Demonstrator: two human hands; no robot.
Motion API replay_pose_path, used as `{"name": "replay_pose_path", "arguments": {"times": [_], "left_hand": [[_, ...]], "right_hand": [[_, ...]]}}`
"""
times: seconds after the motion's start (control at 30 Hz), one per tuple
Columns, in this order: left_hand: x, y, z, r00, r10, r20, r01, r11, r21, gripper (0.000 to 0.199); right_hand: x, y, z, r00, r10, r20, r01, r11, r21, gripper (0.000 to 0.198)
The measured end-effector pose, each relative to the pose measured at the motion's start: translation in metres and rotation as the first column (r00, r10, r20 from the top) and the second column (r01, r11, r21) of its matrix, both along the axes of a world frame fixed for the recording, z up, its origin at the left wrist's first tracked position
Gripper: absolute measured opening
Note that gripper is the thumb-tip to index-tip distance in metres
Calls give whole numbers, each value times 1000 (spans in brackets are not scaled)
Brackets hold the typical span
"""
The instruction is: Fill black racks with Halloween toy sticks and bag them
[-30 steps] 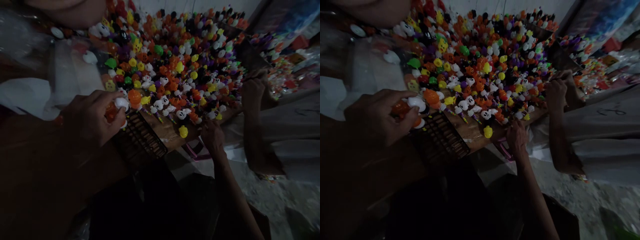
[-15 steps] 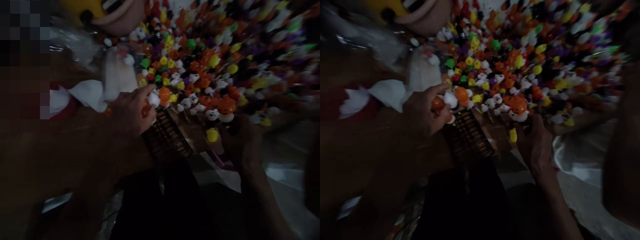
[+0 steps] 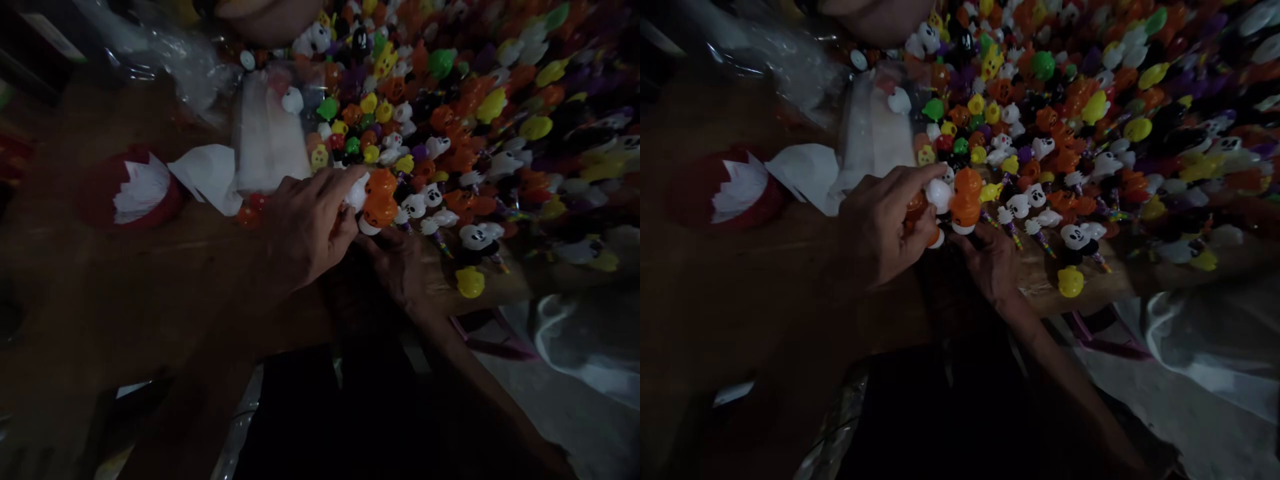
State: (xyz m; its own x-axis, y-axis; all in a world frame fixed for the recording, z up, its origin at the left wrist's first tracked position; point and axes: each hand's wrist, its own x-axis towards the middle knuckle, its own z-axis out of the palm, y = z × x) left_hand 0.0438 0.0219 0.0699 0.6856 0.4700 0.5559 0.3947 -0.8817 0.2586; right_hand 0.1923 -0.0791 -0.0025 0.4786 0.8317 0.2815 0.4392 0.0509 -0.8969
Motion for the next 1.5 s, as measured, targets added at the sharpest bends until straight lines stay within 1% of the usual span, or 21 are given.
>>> {"name": "replay_pose_path", "arguments": {"times": [0.1,0.2,0.27,0.4,0.5,0.6,0.67,0.73,0.8,0.83,0.93,1.0,1.07,1.17,1.23,1.27,1.3,1.33,1.4,1.43,1.5], "left_hand": [[0,1,-2,1000,18,-15,-18,999,-34,52],[-1,2,1,998,10,-60,-16,995,-95,52],[-2,2,4,999,-14,-33,10,992,-124,50],[-3,5,10,987,-48,155,75,982,-175,54],[-11,13,16,943,-27,331,98,976,-197,59],[-20,21,25,901,-20,434,157,946,-282,63],[-22,19,31,935,-55,350,161,946,-281,68],[-18,11,35,984,-61,165,91,979,-181,78],[-9,0,37,999,1,-48,-5,997,-83,90],[-3,-5,36,988,42,-146,-53,996,-69,92],[13,-14,30,923,104,-372,-140,988,-69,77],[20,-14,24,907,83,-414,-114,992,-51,67],[21,-9,20,912,33,-408,-59,997,-49,68],[12,0,24,952,-54,-300,33,997,-75,81],[0,6,29,992,-79,-99,74,996,-50,79],[-5,9,31,995,-84,49,86,996,-37,73],[-9,13,30,973,-76,216,87,995,-43,66],[-13,17,27,922,-50,384,86,993,-76,60],[-18,25,12,772,71,632,96,969,-226,54],[-19,28,1,717,155,680,105,940,-325,54],[-18,29,-22,691,303,657,104,857,-504,51]], "right_hand": [[-1,-1,-2,997,-46,68,49,998,-38,24],[0,-4,-3,978,-56,202,67,996,-51,24],[0,-5,-4,951,-33,307,45,998,-32,23],[1,-3,-7,893,20,450,-27,1000,9,20],[1,-2,-9,872,31,488,-65,997,53,20],[3,-1,-11,855,38,518,-62,998,29,20],[5,-1,-12,855,40,516,-55,998,14,18],[7,-1,-15,862,44,505,-68,997,30,15],[7,-1,-17,867,51,496,-74,997,26,12],[7,-2,-17,869,48,492,-64,998,15,11],[1,-1,-17,879,56,473,-44,998,-36,14],[-1,1,-15,881,78,467,-54,996,-65,17],[0,-1,-11,874,125,470,-86,991,-104,18],[7,-17,6,872,139,469,-101,989,-105,20],[12,-33,20,888,50,457,-34,998,-43,23],[14,-40,27,895,-5,447,8,1000,-5,23],[16,-44,32,899,-36,436,37,999,7,22],[16,-46,35,904,-53,424,50,999,19,22],[9,-43,35,917,-31,397,29,1000,11,22],[3,-39,32,924,-4,383,4,1000,-1,23],[-12,-28,25,930,47,365,-34,999,-41,24]]}}
